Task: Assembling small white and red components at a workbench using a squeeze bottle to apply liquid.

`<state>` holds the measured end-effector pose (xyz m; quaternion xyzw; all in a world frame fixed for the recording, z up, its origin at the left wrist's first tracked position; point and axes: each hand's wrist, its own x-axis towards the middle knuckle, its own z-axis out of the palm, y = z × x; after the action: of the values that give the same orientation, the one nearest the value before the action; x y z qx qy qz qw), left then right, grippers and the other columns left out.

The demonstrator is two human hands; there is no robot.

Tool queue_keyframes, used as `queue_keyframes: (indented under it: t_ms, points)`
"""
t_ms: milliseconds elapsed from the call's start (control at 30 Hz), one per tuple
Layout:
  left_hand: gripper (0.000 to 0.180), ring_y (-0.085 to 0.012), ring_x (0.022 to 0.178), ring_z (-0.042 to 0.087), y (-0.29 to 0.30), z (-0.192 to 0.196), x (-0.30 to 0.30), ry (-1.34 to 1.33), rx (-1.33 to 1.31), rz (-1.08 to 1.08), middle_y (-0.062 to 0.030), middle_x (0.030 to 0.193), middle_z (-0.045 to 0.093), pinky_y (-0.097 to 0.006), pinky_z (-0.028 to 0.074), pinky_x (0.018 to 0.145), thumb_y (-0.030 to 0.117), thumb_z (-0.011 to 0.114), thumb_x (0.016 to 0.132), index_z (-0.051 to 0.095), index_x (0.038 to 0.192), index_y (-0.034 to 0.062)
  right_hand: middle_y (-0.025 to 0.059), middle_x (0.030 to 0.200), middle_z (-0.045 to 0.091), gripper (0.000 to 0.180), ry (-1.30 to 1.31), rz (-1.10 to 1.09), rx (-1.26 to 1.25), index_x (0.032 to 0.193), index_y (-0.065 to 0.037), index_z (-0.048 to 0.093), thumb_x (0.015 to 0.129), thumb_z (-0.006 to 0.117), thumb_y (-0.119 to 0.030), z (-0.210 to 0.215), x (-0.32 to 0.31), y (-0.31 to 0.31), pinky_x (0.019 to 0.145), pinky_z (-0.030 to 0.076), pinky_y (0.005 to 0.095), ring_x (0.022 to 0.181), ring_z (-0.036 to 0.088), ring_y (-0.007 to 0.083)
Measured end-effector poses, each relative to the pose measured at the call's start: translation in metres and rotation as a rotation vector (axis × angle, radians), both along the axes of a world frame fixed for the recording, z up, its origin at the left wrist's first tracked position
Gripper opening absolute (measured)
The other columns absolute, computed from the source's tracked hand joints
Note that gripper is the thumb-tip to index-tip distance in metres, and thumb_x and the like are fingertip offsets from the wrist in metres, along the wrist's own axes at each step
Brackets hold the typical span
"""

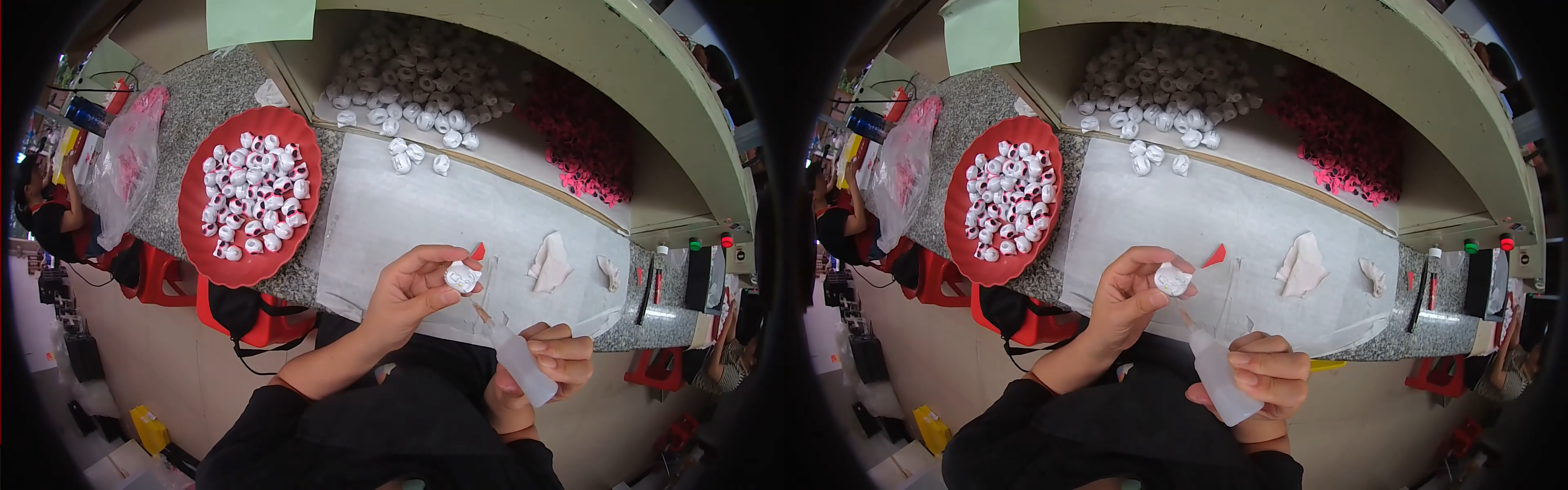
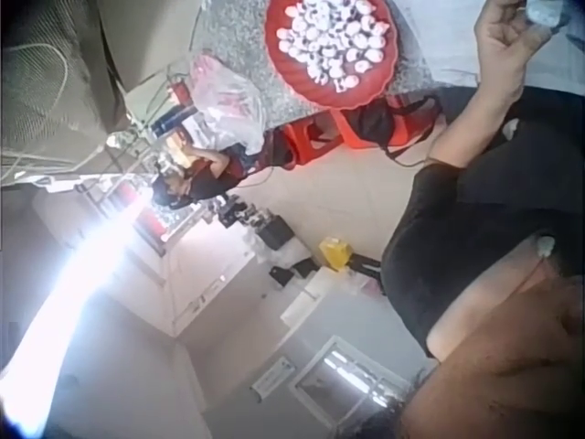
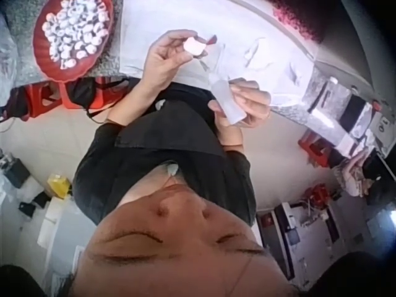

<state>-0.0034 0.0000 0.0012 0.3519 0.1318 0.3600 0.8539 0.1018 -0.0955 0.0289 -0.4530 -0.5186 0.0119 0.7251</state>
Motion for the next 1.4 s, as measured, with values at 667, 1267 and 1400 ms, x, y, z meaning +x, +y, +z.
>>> queue_keyframes:
  t_ms: [667, 1267, 1400]
  points:
    - [0.035, -0.0209, 0.088, 0.054, -0.0033, -0.0010, 0.0008, 0.008, 0.006, -0.008, -0.0150, 0.101, 0.051, -0.033, 0.043, 0.080, 0.003, 0.057, 0.072, 0.044, 0.104, 0.0005, 0.0063, 0.076, 0.037, 0.042, -0.029, -0.018, -0.029, 0.079, -0.005, 0.036, 0.062, 0.071, -0.023, -0.0019, 0.0012, -0.0028, 0.041, 0.029, 0.0177, 0.054, 0.035, 0.0108]
    - [0.029, -0.0203, 0.091, 0.050, -0.0024, -0.0055, -0.0005, 0.106, 0.327, 0.085, -0.0155, 0.100, 0.047, -0.031, 0.041, 0.079, -0.007, 0.054, 0.070, 0.049, 0.098, -0.0023, 0.0064, 0.077, 0.038, 0.042, -0.038, -0.019, -0.009, 0.080, -0.005, 0.038, 0.062, 0.071, -0.022, -0.0028, -0.0011, 0.0005, 0.041, 0.031, 0.0176, 0.055, 0.037, 0.0107]
    - [0.029, -0.0208, 0.091, 0.050, -0.0013, -0.0054, -0.0008, 0.134, 0.352, 0.100, -0.0157, 0.100, 0.048, -0.031, 0.041, 0.079, -0.007, 0.054, 0.070, 0.049, 0.099, -0.0028, 0.0064, 0.076, 0.038, 0.040, -0.050, 0.014, -0.038, 0.079, -0.005, 0.038, 0.063, 0.071, -0.023, -0.0019, 0.0010, -0.0017, 0.040, 0.031, 0.0179, 0.054, 0.037, 0.0104]
